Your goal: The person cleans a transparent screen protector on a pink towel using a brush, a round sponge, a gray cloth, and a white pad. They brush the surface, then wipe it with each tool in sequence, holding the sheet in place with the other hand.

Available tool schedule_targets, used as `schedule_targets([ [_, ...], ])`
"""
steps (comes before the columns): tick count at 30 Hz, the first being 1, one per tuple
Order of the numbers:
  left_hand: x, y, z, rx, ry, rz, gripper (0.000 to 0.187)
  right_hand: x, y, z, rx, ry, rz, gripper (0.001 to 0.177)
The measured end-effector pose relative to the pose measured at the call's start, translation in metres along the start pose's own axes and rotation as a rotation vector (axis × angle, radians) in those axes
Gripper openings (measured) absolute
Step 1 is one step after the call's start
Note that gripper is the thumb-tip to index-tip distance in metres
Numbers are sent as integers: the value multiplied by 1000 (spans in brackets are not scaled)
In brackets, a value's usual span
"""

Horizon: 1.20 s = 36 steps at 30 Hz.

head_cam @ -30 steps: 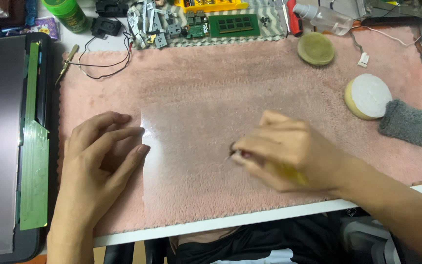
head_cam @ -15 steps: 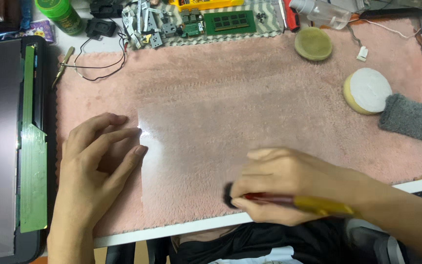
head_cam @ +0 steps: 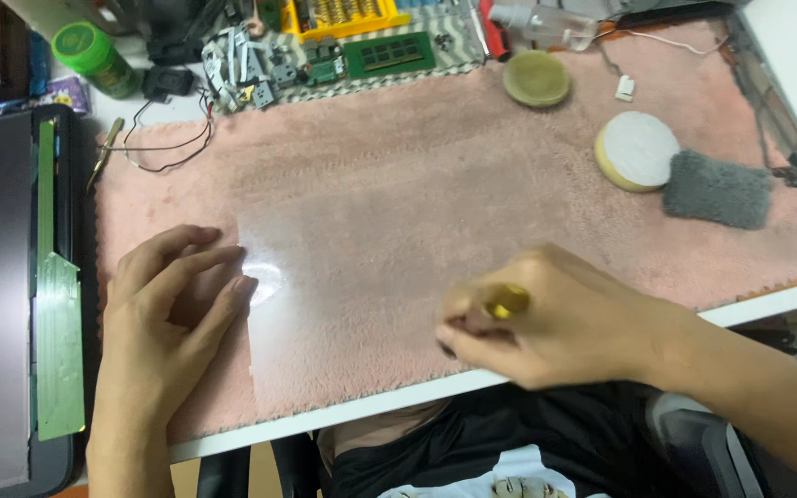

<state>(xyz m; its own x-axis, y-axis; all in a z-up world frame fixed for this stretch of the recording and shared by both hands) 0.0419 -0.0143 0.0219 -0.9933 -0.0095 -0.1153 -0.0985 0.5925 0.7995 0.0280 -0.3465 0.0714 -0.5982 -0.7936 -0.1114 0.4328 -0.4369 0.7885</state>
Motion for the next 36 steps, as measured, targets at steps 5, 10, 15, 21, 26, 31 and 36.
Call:
schedule_targets([
  [5,1,-1,-2,-1,-31,-23,32,-2,5,17,-172,135,-147,8],
  [10,1,-1,1,16,-11,-18,31,8,-3,0,-46,38,-30,41],
  [15,1,-4,6,1,-45,-50,32,-6,-1,5,-118,68,-183,11],
  [21,-1,-1,-1,9,-37,-17,31,0,2,-14,21,97,-191,30],
  [26,-1,-3,3,-6,-31,-24,32,-10,-9,-6,-116,119,-181,14],
  [31,0,0,0,-10,2,0,31,-10,-14,-27,33,-7,90,31],
  [36,0,0,0,3,-52,-24,31,-21,-15,-29,70,-98,-39,27],
])
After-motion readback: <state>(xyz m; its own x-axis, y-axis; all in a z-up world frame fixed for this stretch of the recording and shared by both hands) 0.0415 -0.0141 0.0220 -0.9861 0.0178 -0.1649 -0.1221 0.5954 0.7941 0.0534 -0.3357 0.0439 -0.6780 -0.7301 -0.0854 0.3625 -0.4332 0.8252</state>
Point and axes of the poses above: each hand's wrist, its own x-axis away from the middle knuckle, its own y-axis out of the back of the hand, z = x × y, the point moved 5 cm from there along -x, towards the middle knuckle, and after that the axes turned 10 degrees about y, right-handed, at the moved point
